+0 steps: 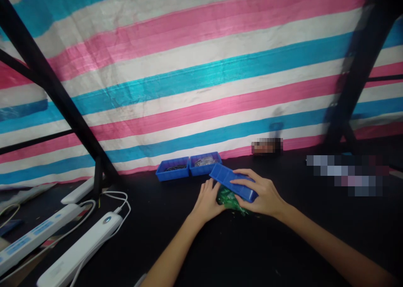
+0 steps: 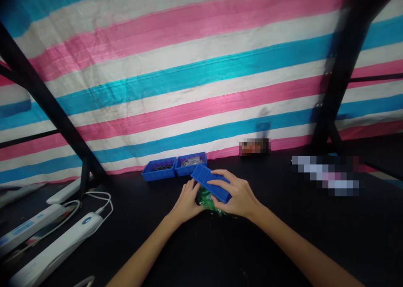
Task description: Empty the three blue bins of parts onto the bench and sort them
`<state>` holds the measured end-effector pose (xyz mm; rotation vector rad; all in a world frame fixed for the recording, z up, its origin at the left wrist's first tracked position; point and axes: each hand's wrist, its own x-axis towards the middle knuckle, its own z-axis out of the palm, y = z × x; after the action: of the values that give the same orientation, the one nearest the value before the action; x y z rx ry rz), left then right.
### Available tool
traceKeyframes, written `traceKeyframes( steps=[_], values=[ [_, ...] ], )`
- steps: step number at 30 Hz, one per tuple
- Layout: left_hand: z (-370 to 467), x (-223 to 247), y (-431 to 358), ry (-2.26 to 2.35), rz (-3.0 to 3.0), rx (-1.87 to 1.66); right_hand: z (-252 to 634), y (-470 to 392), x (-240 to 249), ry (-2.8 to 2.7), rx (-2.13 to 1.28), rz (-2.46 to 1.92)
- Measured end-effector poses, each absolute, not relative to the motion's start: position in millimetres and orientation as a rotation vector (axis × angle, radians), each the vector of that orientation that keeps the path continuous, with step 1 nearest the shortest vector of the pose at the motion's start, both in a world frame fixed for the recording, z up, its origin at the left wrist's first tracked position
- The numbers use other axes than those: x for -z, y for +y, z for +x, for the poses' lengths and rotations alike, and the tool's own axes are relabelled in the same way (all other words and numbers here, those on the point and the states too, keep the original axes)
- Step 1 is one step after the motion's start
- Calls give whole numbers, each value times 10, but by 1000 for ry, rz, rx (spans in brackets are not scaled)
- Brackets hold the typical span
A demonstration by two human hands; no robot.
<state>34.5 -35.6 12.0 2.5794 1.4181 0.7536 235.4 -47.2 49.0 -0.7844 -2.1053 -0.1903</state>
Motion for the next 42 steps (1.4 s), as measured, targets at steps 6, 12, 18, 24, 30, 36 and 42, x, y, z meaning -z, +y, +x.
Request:
traceKeyframes(
  steps=[6,12,18,24,30,36,42],
  values=[
    [337,-129,-356,1421,2558,-753,2369,-469,-519,-2110,195,-797],
    [328,-200,-396,1367,2562,-828,2402,-455,-531,-2113,144,-853],
    [333,-131,-378,1456,2494,-863,2433,-458,-587,-2182,49,-879],
    [322,-169,-385,1395,2586,-802,2496,-439,-631,-2197,-46,-861],
    [322,-163,-375,1422,2598,-707,2477,-437,-628,-2247,-228,-834],
    [296,-155,-340,1443,2589,-696,2594,-317,-627,-2139,-598,-892],
    [280,-119,-296,1458,2576,-731,2676,-249,-602,-2094,-733,-886]
  ],
)
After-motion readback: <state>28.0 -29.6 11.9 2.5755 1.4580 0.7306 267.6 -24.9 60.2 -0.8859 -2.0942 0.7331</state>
